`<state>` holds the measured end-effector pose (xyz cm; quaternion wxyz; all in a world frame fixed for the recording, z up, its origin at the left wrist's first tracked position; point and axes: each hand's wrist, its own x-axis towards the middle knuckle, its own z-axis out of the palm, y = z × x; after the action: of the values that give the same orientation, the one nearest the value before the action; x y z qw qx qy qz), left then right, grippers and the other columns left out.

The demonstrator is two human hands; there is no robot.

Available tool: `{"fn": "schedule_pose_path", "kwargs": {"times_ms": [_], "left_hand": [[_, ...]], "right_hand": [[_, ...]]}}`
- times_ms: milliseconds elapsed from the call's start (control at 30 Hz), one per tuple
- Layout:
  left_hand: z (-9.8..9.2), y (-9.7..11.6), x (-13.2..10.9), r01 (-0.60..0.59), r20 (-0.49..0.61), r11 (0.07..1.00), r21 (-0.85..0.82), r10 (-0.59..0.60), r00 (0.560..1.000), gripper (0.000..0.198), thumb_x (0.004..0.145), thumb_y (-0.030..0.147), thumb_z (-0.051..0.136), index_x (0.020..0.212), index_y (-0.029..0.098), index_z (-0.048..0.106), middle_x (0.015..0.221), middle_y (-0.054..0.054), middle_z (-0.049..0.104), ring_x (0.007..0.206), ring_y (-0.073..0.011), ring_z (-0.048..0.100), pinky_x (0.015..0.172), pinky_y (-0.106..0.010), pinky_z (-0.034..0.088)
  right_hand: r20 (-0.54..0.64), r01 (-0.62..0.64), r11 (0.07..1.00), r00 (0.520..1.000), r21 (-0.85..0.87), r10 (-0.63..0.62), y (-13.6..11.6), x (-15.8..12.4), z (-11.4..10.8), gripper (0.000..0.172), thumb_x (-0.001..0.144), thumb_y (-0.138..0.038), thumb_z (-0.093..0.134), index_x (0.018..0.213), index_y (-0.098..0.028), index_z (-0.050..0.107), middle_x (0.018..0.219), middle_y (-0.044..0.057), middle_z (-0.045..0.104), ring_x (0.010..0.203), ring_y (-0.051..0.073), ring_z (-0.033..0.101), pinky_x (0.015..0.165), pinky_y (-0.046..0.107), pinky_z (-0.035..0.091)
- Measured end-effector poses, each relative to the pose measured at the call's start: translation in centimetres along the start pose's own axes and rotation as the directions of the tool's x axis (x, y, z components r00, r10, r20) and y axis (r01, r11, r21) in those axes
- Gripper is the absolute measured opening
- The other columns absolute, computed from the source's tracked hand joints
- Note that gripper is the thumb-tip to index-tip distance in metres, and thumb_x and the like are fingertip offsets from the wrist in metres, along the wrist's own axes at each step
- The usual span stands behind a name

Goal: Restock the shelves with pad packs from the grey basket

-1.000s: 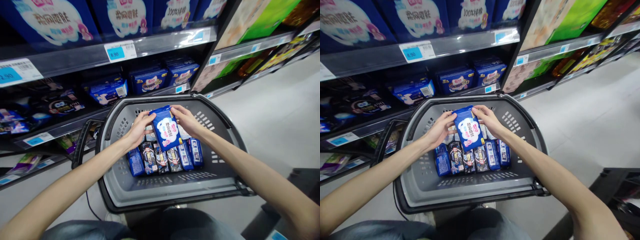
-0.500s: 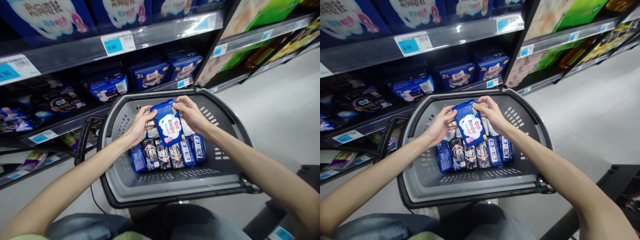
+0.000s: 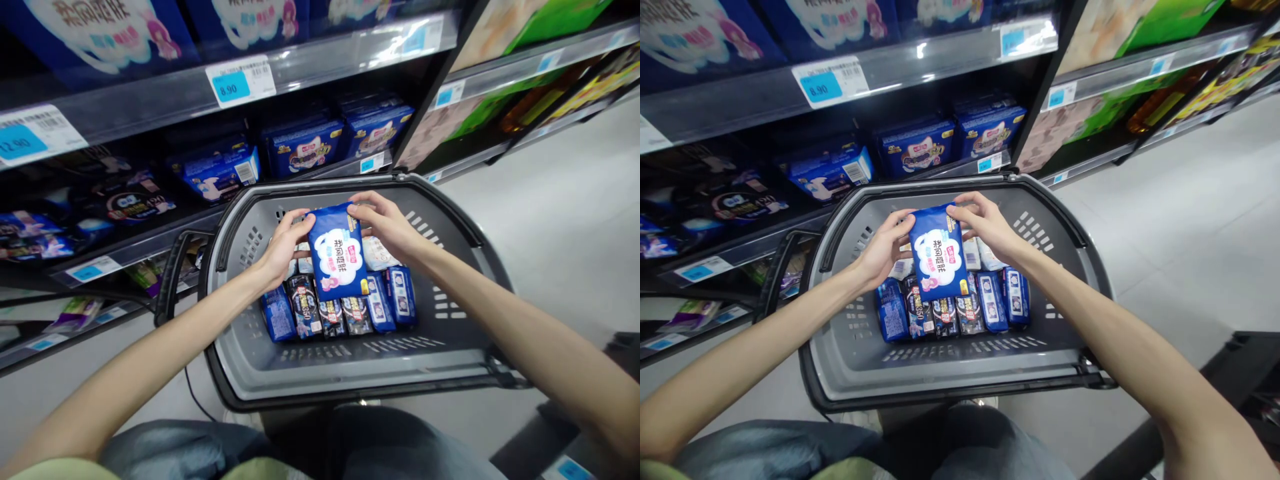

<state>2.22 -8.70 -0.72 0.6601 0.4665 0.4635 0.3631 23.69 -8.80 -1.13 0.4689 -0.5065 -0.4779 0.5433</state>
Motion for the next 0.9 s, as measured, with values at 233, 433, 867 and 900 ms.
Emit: {"fn": "schedule_pose_path", "kwargs": {"times_ms": [233,433,867,900], "left_hand": [[-0.5,-0.7,0.1,-0.317,0.016,0.886,0.338,0.331,0.944,0.053,0.095,0.047,0.053,0.145,0.034,0.042,0.16,-0.009,0.032,0.123,-0.0303,0.056,0.091,-0.05,0.056],[-0.4,-0.9,-0.3,-0.706,0.365,0.369,0.604,0.659,0.657,0.061,0.094,0.038,0.058,0.15,0.032,0.037,0.164,-0.009,0.028,0.149,-0.0331,0.028,0.119,-0.06,0.028],[1.2,1.5,-2.7,-0.575,0.23,0.725,0.379,0.528,0.818,0.072,0.063,0.035,0.089,0.129,0.028,0.062,0.151,-0.008,0.049,0.144,-0.034,0.037,0.121,-0.052,0.027],[1.2,1.5,-2.7,-0.579,0.221,0.728,0.367,0.537,0.814,0.072,0.063,0.036,0.09,0.129,0.027,0.062,0.15,-0.008,0.051,0.142,-0.033,0.04,0.121,-0.051,0.028]], "right_hand": [[-0.088,-0.089,0.983,0.991,0.161,0.104,0.0,0.9,-1.1,0.032,0.073,-0.044,0.081,0.083,-0.024,0.059,0.069,-0.006,0.054,0.055,0.009,0.048,0.048,0.023,0.043],[-0.153,-0.196,0.947,0.959,0.256,0.24,-0.2,1.6,-2.3,0.032,0.075,-0.047,0.076,0.078,-0.024,0.054,0.061,-0.005,0.053,0.051,0.011,0.047,0.049,0.026,0.045],[-0.101,-0.14,0.99,0.985,-0.028,0.137,0.8,1.7,-2.2,0.036,0.08,-0.057,0.071,0.079,-0.025,0.054,0.058,-0.003,0.054,0.046,0.014,0.053,0.04,0.028,0.044],[-0.095,-0.114,0.991,0.99,-0.076,0.107,0.6,1.7,-2.3,0.039,0.081,-0.061,0.07,0.08,-0.024,0.056,0.058,-0.003,0.055,0.045,0.015,0.054,0.039,0.027,0.044]]}}
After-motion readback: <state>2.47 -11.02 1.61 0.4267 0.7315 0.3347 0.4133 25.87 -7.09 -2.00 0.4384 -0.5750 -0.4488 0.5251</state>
